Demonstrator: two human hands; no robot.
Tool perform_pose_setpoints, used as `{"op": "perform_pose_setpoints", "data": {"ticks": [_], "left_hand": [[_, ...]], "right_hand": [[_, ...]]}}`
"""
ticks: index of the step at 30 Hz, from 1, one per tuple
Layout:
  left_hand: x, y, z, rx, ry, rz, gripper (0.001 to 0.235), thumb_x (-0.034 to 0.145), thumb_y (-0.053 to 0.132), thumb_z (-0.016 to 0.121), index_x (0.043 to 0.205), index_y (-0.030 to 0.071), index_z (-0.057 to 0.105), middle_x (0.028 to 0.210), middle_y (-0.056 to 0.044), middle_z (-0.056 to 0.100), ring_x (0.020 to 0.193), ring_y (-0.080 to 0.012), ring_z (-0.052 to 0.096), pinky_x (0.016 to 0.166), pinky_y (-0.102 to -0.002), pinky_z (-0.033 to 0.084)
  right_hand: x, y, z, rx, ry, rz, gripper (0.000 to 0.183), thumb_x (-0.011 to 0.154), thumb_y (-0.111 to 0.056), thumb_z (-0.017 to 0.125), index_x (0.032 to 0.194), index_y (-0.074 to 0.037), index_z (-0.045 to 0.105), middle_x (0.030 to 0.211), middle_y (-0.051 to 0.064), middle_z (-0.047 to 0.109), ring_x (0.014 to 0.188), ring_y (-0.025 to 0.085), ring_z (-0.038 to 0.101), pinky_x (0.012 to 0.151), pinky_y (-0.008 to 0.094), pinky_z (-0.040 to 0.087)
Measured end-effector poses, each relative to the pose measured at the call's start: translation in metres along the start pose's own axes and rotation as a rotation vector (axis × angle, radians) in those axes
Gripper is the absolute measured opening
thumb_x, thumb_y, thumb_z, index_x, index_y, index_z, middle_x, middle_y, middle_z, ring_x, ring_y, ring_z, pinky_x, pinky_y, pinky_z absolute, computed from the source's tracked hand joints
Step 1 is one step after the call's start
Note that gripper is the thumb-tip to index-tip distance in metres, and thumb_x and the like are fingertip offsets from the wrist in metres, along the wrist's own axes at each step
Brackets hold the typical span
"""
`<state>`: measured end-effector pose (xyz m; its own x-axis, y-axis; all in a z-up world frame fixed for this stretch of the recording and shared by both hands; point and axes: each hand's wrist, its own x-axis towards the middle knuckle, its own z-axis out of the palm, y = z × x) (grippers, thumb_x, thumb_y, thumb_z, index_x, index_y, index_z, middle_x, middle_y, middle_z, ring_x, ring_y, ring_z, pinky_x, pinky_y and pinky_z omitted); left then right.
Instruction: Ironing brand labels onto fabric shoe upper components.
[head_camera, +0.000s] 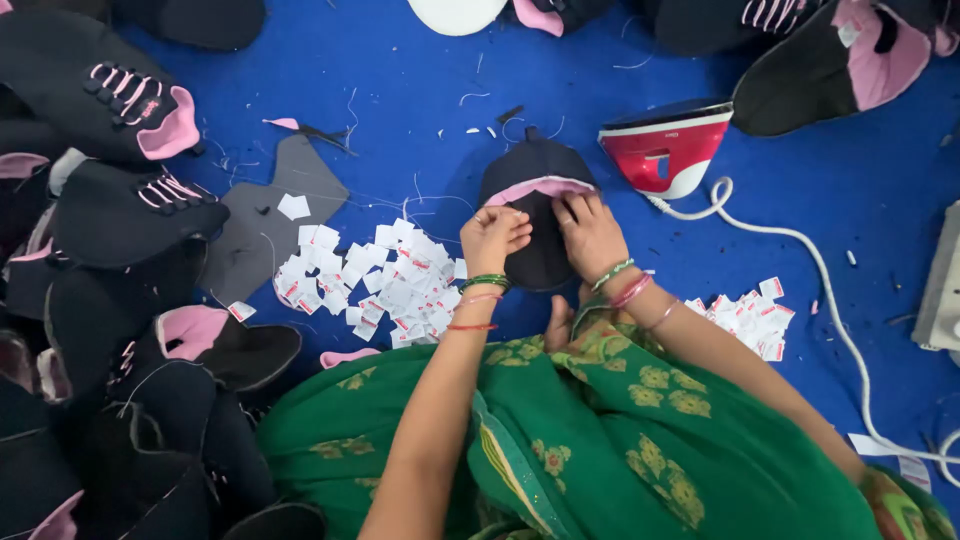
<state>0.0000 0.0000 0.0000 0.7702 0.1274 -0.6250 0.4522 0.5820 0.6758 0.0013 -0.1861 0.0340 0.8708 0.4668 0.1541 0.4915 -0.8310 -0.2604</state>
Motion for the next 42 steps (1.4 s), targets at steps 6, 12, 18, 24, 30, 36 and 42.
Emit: {"op": "perform_pose_setpoints", "data": {"ticks": [6,12,18,24,30,36,42], "left_hand": [[0.034,-0.014,-0.002,0.235,-0.019,0.290,0.018,0.087,0.004,0.077,0.100,-0.009,0.074,0.083,-0.010,0.074,0.068,-0.0125,0.069,0.062,-0.025,0.059],[0.036,0.000,0.030,0.172,-0.005,0.090,0.017,0.086,0.011,0.072,0.098,-0.001,0.074,0.080,-0.010,0.076,0.064,-0.0156,0.073,0.055,-0.026,0.060],[0.025,0.016,0.049,0.911,0.159,0.741,0.016,0.085,0.019,0.078,0.094,0.006,0.081,0.085,-0.017,0.077,0.079,-0.0311,0.076,0.074,-0.039,0.060],[0.044,0.002,0.039,1.034,0.249,0.561,0.020,0.080,0.027,0.079,0.088,0.009,0.081,0.085,-0.019,0.076,0.085,-0.0376,0.075,0.079,-0.046,0.059],[0.033,0.009,0.053,1.053,0.361,0.538,0.020,0.078,0.029,0.081,0.082,0.009,0.080,0.083,-0.018,0.075,0.083,-0.0399,0.073,0.077,-0.049,0.057],[0.020,-0.007,0.028,0.982,0.169,0.750,0.014,0.087,0.019,0.076,0.094,0.007,0.077,0.092,-0.017,0.076,0.089,-0.0361,0.073,0.084,-0.046,0.058],[-0.004,0.015,0.014,1.302,-0.019,1.197,0.050,0.089,0.001,0.058,0.136,0.011,0.069,0.132,-0.016,0.059,0.118,-0.0379,0.058,0.103,-0.047,0.049]], "right_hand": [[-0.001,-0.008,-0.012,-0.166,0.071,-0.101,0.048,0.082,-0.013,0.064,0.128,0.000,0.065,0.141,0.016,0.056,0.128,0.035,0.053,0.104,0.045,0.046],[0.007,0.007,0.010,-0.050,-0.073,-0.080,0.040,0.082,-0.008,0.062,0.121,0.002,0.065,0.146,0.019,0.053,0.129,0.036,0.052,0.112,0.048,0.042],[0.005,0.010,0.006,0.019,-0.045,-0.098,0.044,0.078,-0.004,0.060,0.122,0.004,0.065,0.147,0.018,0.053,0.136,0.036,0.050,0.116,0.048,0.039],[0.004,0.009,0.002,0.070,0.020,-0.097,0.051,0.081,-0.003,0.058,0.132,0.002,0.060,0.142,0.018,0.055,0.134,0.037,0.050,0.118,0.051,0.036],[0.020,-0.001,-0.008,0.004,-0.071,-0.051,0.072,0.078,-0.006,0.060,0.149,-0.001,0.052,0.140,0.020,0.053,0.127,0.039,0.050,0.111,0.051,0.039],[0.010,-0.001,0.011,-0.126,0.015,-0.069,0.063,0.081,-0.013,0.062,0.144,-0.007,0.058,0.142,0.019,0.053,0.128,0.039,0.050,0.109,0.051,0.039],[0.021,-0.006,0.002,-0.119,-0.007,-0.061,0.060,0.083,-0.016,0.062,0.142,-0.005,0.059,0.139,0.018,0.054,0.126,0.038,0.051,0.110,0.052,0.039]]}}
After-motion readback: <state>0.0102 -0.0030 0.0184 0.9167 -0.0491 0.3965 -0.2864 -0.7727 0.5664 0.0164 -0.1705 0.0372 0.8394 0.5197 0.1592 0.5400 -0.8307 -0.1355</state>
